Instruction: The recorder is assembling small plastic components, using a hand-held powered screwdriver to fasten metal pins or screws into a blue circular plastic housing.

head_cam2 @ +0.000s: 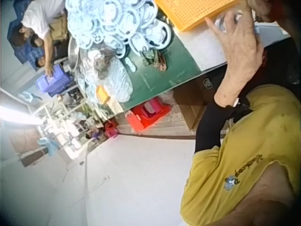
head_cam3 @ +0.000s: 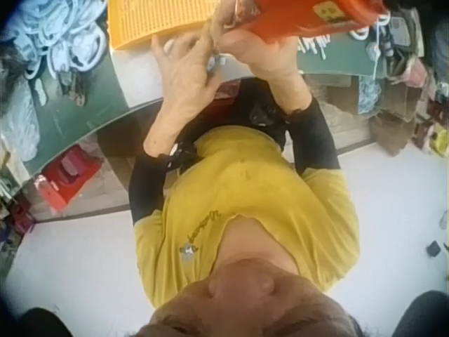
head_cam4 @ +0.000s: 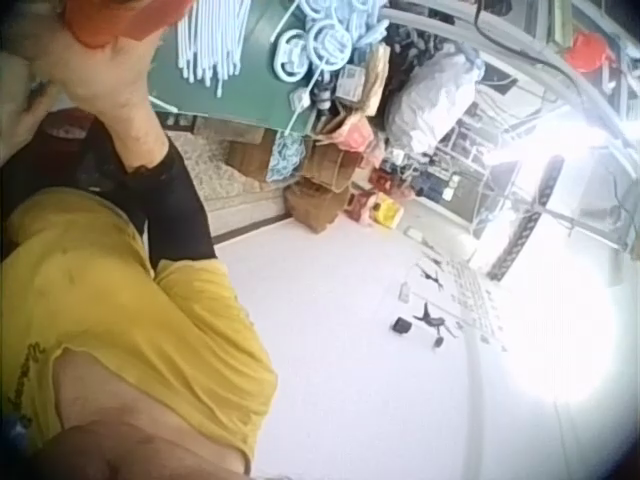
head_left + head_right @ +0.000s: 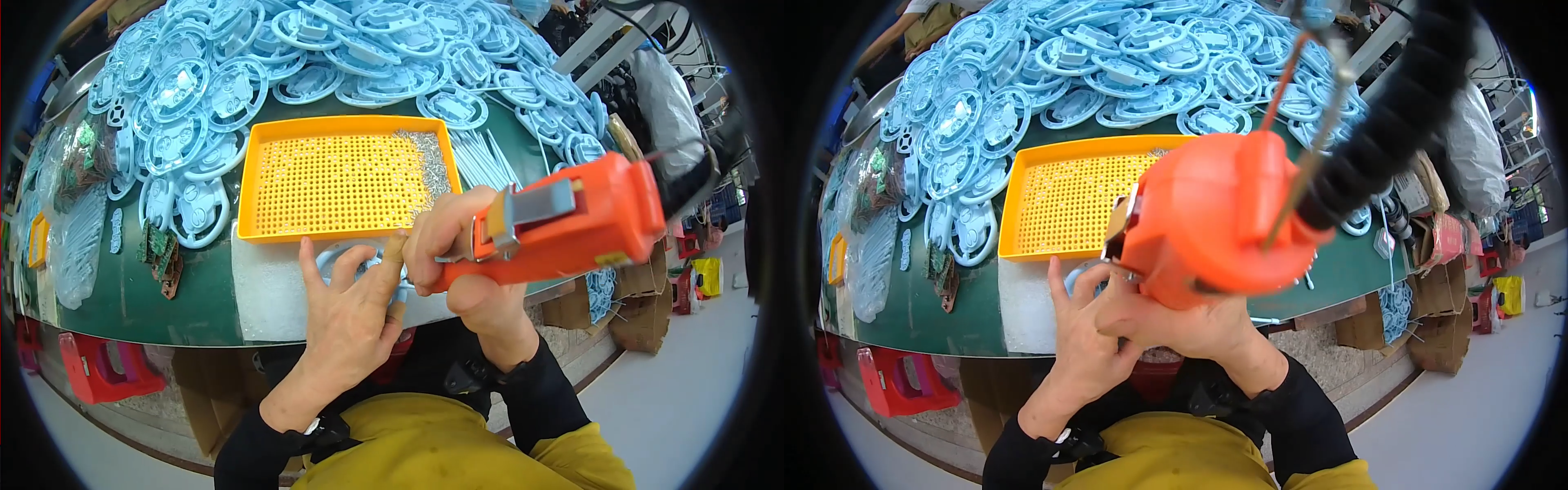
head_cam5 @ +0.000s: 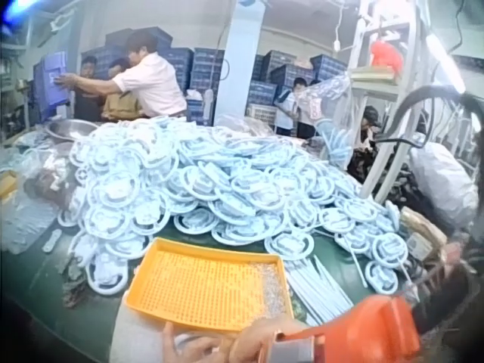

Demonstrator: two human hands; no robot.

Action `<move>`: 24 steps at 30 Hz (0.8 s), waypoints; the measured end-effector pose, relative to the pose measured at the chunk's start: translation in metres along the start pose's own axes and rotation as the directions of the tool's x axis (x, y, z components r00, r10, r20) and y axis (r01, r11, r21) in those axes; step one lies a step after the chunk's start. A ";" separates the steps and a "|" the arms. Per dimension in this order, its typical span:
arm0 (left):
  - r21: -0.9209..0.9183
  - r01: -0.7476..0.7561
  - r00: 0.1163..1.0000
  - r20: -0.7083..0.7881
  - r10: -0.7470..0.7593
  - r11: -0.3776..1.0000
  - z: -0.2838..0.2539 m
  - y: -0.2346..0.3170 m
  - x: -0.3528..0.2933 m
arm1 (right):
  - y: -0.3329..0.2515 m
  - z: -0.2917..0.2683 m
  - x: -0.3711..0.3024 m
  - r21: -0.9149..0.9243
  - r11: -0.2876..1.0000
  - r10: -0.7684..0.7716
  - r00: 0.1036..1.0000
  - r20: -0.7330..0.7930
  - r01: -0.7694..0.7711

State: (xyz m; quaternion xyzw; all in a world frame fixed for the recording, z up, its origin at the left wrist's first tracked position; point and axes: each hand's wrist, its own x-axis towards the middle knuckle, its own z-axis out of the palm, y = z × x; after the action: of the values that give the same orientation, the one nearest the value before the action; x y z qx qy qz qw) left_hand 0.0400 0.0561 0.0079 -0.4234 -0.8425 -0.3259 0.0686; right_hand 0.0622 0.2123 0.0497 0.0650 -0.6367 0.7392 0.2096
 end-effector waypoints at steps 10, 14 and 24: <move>-0.135 0.034 0.998 0.048 -0.027 0.990 -0.008 -0.005 -0.001 | 0.004 -0.002 0.009 0.063 0.994 0.088 0.995 0.053 -0.091; -0.164 -0.003 0.995 0.102 0.020 0.986 -0.013 -0.009 -0.001 | -0.002 -0.008 0.019 0.056 0.998 0.031 0.988 0.149 -0.040; -0.399 -0.014 0.994 0.098 0.057 0.917 -0.027 -0.042 -0.004 | -0.023 -0.015 0.032 0.199 0.950 0.199 0.957 0.211 -0.242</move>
State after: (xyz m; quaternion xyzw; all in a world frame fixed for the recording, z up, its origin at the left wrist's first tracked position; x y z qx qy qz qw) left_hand 0.0063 0.0193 0.0063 -0.4606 -0.7535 -0.4655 -0.0583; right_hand 0.0456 0.2364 0.0799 0.0858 -0.5701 0.8152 0.0555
